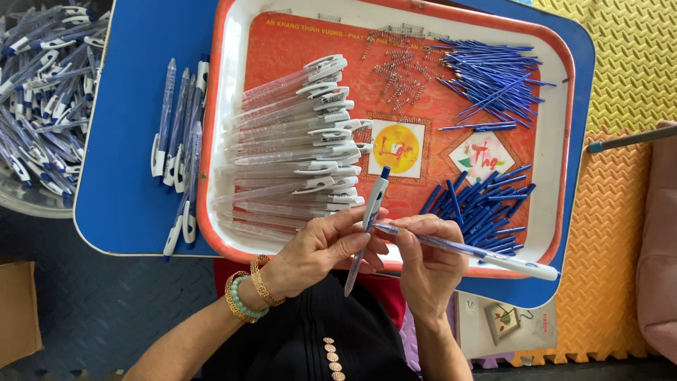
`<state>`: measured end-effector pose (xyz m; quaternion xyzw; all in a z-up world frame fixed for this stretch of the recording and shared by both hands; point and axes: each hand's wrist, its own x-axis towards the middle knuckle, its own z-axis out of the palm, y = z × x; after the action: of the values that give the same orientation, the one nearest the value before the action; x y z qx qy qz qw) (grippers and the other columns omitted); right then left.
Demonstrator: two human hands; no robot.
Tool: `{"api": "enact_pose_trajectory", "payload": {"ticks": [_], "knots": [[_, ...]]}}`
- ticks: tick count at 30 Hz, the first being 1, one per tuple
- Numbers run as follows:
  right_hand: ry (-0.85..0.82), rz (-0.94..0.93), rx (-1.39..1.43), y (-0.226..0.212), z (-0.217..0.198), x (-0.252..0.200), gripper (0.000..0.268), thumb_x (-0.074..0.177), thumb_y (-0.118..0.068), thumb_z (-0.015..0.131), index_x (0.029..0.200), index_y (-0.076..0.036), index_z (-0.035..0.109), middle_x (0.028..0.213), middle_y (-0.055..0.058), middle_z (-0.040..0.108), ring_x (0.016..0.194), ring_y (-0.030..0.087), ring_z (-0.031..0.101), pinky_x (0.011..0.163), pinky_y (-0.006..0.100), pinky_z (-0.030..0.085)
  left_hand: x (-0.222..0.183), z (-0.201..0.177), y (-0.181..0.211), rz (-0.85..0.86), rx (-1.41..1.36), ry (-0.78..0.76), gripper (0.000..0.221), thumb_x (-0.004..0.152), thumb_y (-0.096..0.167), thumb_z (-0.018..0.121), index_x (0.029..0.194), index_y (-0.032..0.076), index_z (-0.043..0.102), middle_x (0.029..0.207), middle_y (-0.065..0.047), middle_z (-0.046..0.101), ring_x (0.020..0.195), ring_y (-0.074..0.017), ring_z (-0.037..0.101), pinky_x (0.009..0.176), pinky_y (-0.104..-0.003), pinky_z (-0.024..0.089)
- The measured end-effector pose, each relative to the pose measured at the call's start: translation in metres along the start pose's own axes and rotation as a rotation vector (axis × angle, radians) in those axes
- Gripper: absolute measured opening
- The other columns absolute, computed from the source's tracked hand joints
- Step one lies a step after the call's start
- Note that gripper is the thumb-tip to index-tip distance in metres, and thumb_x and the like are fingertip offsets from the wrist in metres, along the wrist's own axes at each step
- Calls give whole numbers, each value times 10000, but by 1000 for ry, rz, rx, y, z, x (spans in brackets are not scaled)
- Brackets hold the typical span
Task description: The person assembles ballpoint pens by hand, inserting ink cartridges and springs into pen barrels and attaching the caps while working over trays.
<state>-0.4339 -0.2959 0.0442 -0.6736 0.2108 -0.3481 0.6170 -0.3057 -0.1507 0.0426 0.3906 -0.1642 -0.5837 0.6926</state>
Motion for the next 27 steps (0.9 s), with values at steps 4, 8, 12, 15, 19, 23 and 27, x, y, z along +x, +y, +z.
{"api": "enact_pose_trajectory", "payload": {"ticks": [4,8,12,15,19,23,27], "knots": [[-3,31,-11,4,-4,-3,119,1056,-89,745,1103,-85,635,1053,135,755,994,226,781,929,328,692,-1,0,-5,-41,-9,11,637,1117,176,577,1728,168,397,1228,-172,800,1093,-289,810,1003,-453,705],[-13,7,0,-3,0,-2,116,1070,-56,712,1123,-70,609,1041,151,734,951,223,771,830,359,745,-1,0,-12,-3,-7,-11,650,1122,188,590,1737,170,381,1146,-142,785,1029,-291,818,975,-476,719],[-65,-84,-36,-5,-5,1,170,1055,13,700,1113,-112,600,998,101,726,906,193,775,799,296,704,-5,6,-10,29,47,41,629,1086,202,654,1680,99,476,1073,-92,782,937,-219,815,897,-456,754],[-62,-253,-201,2,-3,-1,234,989,76,724,1057,-86,570,930,138,691,816,208,741,754,275,645,-6,10,-17,131,218,148,590,1067,151,688,1633,90,530,1012,-88,794,824,-208,829,772,-354,766],[-94,-383,-320,25,-12,-15,230,975,-6,792,1066,-130,622,1006,162,688,885,226,829,772,294,701,-7,8,-29,28,113,180,602,1058,186,689,1639,146,536,1067,-99,819,877,-247,849,824,-415,772],[-138,-740,-312,26,-6,-9,263,1029,6,768,1254,-66,654,1222,213,653,1062,420,840,918,462,790,-2,2,-36,165,327,169,568,1087,238,674,1625,98,556,1382,11,757,1169,-44,670,1019,-256,635],[-195,-228,16,4,-24,4,178,1119,-222,650,965,-148,601,1087,86,695,996,458,847,856,558,772,-6,3,-21,39,47,30,646,1126,184,598,1737,112,403,990,-32,705,784,-157,713,775,-294,631]]}}
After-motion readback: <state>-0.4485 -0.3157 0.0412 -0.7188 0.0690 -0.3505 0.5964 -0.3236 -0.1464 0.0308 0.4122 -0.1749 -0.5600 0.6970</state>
